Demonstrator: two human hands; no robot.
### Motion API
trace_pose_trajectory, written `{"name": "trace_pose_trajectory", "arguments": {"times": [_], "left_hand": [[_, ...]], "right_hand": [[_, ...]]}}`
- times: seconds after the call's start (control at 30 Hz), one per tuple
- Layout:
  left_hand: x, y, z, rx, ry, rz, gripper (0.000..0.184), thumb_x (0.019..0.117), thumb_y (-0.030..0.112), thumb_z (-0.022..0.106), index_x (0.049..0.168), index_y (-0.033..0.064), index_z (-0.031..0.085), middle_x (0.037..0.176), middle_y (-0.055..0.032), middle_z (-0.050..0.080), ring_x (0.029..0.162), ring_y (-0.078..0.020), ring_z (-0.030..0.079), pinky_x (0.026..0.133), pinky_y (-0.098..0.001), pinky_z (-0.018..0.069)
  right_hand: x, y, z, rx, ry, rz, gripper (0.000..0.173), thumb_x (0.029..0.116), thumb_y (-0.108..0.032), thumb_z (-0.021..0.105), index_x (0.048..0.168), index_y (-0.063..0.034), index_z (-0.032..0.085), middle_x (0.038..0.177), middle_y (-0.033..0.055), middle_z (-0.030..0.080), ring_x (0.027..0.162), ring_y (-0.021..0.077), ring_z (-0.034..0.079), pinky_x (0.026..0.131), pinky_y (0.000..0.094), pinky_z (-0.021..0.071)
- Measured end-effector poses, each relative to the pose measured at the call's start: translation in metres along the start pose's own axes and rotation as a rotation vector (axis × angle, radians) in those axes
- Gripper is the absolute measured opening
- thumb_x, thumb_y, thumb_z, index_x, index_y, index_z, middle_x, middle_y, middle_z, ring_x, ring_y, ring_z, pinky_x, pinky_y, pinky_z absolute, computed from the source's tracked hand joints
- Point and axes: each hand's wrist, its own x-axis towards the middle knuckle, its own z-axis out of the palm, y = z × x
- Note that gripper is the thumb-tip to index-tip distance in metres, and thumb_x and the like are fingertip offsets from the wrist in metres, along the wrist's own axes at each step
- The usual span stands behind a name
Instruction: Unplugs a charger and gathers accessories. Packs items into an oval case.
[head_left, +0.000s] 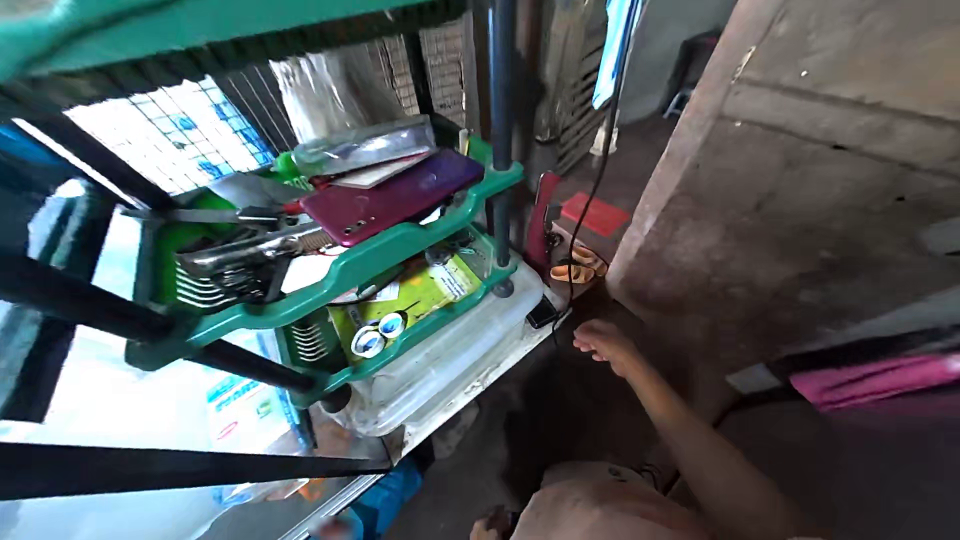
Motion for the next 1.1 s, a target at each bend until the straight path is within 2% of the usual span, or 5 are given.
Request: {"name": "trace_pose_trajectory", "arguments": {"times": [0.37, 0.6, 0.87, 1.0, 1.1], "left_hand": [[0.009, 0.108, 0.024, -0.287, 0.184, 0.052, 0.031, 0.1099, 0.013, 0.043, 0.118, -0.0080, 0.064, 0.107, -0.0145, 0.071, 0.094, -0.0163, 0.069, 0.086, -0.0345, 0.0574], [0.053, 0.217, 0.064, -0.163, 0.145, 0.230, 0.032, 0.1079, 0.009, 0.046, 0.129, -0.0094, 0.061, 0.127, -0.0204, 0.066, 0.112, -0.0178, 0.065, 0.100, -0.0346, 0.0519], [0.075, 0.216, 0.098, -0.211, 0.139, 0.038, 0.030, 0.1076, 0.006, 0.046, 0.130, -0.0094, 0.058, 0.115, -0.0168, 0.066, 0.093, -0.0125, 0.063, 0.084, -0.0299, 0.0536], [0.078, 0.215, 0.114, -0.046, 0.037, 0.112, 0.068, 0.0951, 0.005, 0.068, 0.154, -0.0039, 0.036, 0.156, -0.0262, 0.042, 0.139, -0.0304, 0.050, 0.113, -0.0409, 0.0442], [0.085, 0.219, 0.131, 0.097, 0.045, 0.260, 0.067, 0.0927, 0.020, 0.073, 0.150, -0.0037, 0.045, 0.154, -0.0275, 0.043, 0.143, -0.0359, 0.044, 0.119, -0.0472, 0.0365]], "right_hand": [[0.066, 0.044, 0.029, 0.138, -0.227, 0.025, 0.061, 0.0989, -0.027, 0.069, 0.149, -0.0020, 0.045, 0.151, 0.0229, 0.047, 0.137, 0.0348, 0.046, 0.106, 0.0579, 0.0393], [0.096, 0.042, 0.021, -0.144, -0.403, -0.172, 0.035, 0.1008, -0.018, 0.066, 0.127, 0.0050, 0.064, 0.129, 0.0238, 0.063, 0.119, 0.0294, 0.061, 0.106, 0.0435, 0.0454], [0.095, 0.048, -0.042, 0.051, -0.459, -0.197, 0.025, 0.1038, -0.009, 0.056, 0.119, 0.0095, 0.062, 0.104, 0.0144, 0.069, 0.090, 0.0126, 0.065, 0.087, 0.0296, 0.0537], [0.080, 0.038, -0.056, 0.457, -0.461, -0.017, 0.019, 0.1102, -0.011, 0.040, 0.113, 0.0012, 0.054, 0.087, 0.0090, 0.073, 0.074, 0.0191, 0.073, 0.074, 0.0351, 0.0628], [0.061, 0.022, -0.060, 0.619, -0.560, 0.032, 0.022, 0.1111, -0.014, 0.033, 0.105, -0.0056, 0.053, 0.081, 0.0061, 0.073, 0.070, 0.0206, 0.074, 0.073, 0.0368, 0.0638]]}}
